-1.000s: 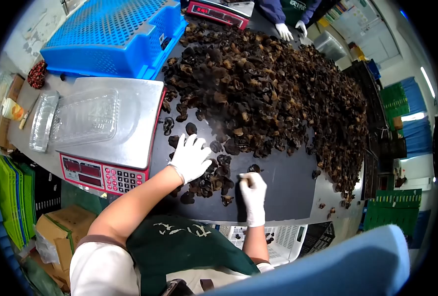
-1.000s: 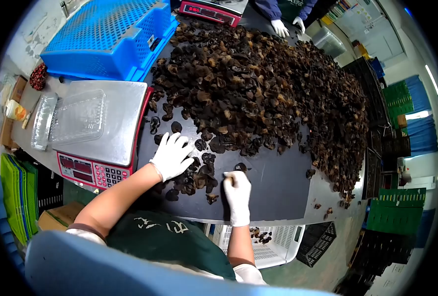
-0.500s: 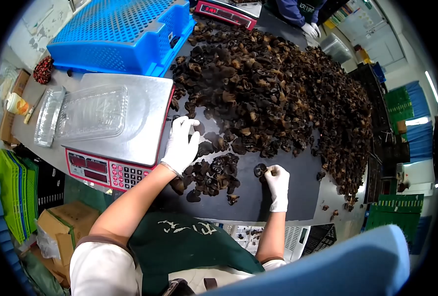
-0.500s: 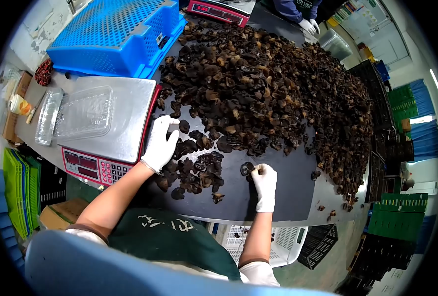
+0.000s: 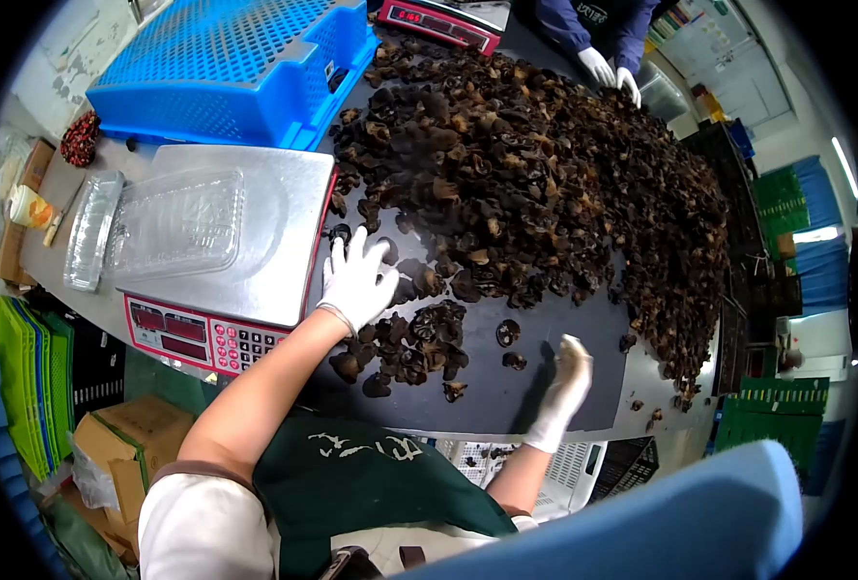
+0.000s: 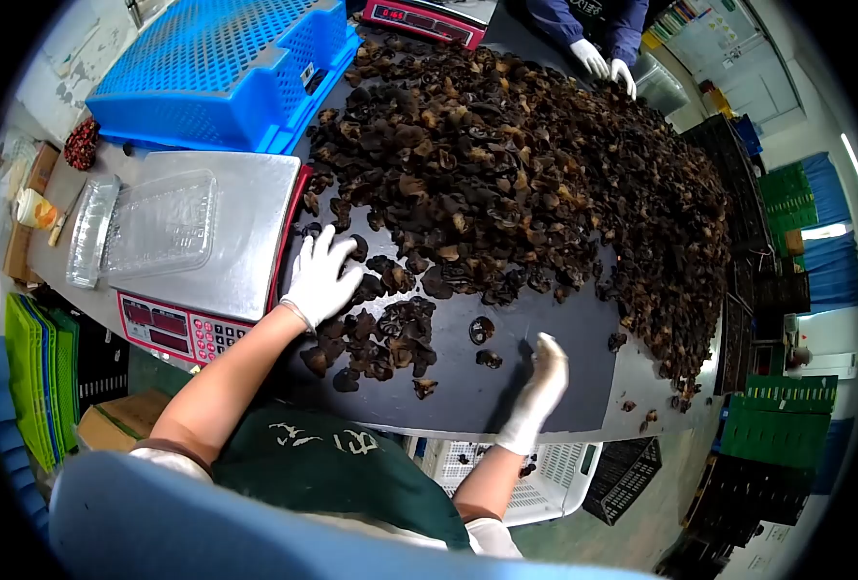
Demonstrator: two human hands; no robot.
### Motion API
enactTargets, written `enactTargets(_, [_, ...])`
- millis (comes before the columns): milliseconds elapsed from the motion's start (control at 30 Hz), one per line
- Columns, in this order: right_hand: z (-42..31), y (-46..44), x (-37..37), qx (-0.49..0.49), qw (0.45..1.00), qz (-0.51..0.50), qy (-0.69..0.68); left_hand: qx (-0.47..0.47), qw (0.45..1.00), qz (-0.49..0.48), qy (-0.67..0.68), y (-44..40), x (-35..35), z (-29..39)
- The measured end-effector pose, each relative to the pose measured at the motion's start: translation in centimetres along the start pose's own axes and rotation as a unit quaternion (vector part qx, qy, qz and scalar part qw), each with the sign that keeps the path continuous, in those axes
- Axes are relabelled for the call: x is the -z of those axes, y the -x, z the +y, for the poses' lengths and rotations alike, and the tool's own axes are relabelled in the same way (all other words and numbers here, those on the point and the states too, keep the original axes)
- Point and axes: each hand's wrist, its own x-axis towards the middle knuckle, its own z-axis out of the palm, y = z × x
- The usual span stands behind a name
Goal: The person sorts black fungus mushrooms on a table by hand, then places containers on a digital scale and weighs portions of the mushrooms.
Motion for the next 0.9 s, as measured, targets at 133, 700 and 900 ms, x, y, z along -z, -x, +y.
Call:
enactTargets(133, [3.4, 5.1, -6.3, 0.260, 0.872, -0.157, 0.384, -0.114, 0.974, -0.155, -0.123, 3.6, 0.7, 0.5])
enactTargets(700, [0.5, 5.0, -13.7, 0.288, 0.808, -0.366, 0.360, -0.163, 0.970, -0.142, -0.112, -0.7, -2.5, 0.0])
enactTargets(900, [-1.5, 7.1, -7.8, 0.216, 0.843, -0.414, 0.267, -0.133, 0.987, 0.024, 0.087, 4.2, 1.5, -1.0])
